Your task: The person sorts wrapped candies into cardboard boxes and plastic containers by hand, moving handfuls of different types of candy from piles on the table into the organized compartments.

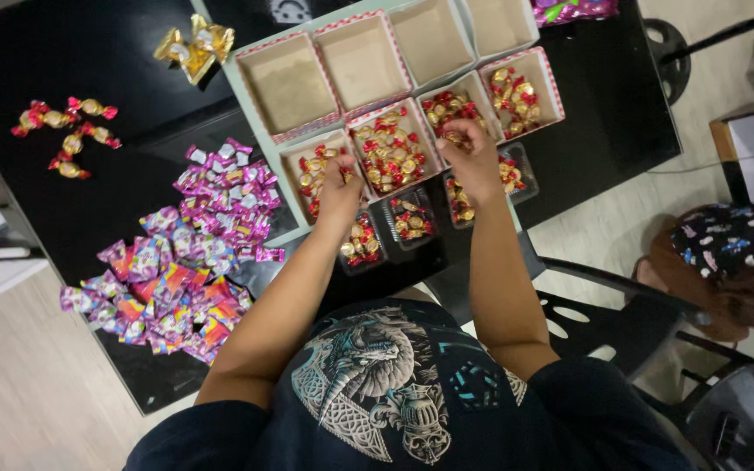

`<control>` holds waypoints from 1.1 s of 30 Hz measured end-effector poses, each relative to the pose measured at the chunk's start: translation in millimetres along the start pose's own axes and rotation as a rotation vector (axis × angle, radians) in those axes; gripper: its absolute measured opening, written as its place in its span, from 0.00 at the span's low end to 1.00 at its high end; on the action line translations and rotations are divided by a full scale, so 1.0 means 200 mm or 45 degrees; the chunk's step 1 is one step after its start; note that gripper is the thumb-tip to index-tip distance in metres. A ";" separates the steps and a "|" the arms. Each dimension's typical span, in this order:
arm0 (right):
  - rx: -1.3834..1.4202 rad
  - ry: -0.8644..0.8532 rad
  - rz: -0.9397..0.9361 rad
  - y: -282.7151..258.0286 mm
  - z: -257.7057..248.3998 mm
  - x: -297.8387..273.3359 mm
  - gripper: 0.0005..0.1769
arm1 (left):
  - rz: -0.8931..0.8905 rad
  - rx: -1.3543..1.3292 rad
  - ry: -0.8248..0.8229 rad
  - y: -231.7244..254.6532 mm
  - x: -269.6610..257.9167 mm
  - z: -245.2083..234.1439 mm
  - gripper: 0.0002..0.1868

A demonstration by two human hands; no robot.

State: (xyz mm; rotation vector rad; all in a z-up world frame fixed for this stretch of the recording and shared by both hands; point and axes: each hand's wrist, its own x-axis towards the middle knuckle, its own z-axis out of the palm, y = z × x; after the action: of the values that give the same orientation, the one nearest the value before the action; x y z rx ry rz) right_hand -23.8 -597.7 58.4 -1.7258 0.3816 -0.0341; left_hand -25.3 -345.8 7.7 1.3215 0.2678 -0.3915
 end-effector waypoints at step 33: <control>-0.040 0.497 -0.105 0.26 -0.68 0.11 0.17 | 0.044 0.240 -0.433 -0.13 0.36 0.88 0.16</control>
State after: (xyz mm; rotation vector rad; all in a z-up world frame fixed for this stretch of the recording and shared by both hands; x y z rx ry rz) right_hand -46.3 -739.9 29.9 -1.7644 0.5989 -0.4318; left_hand 23.0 -532.1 -4.1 1.4158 -0.0781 -0.6149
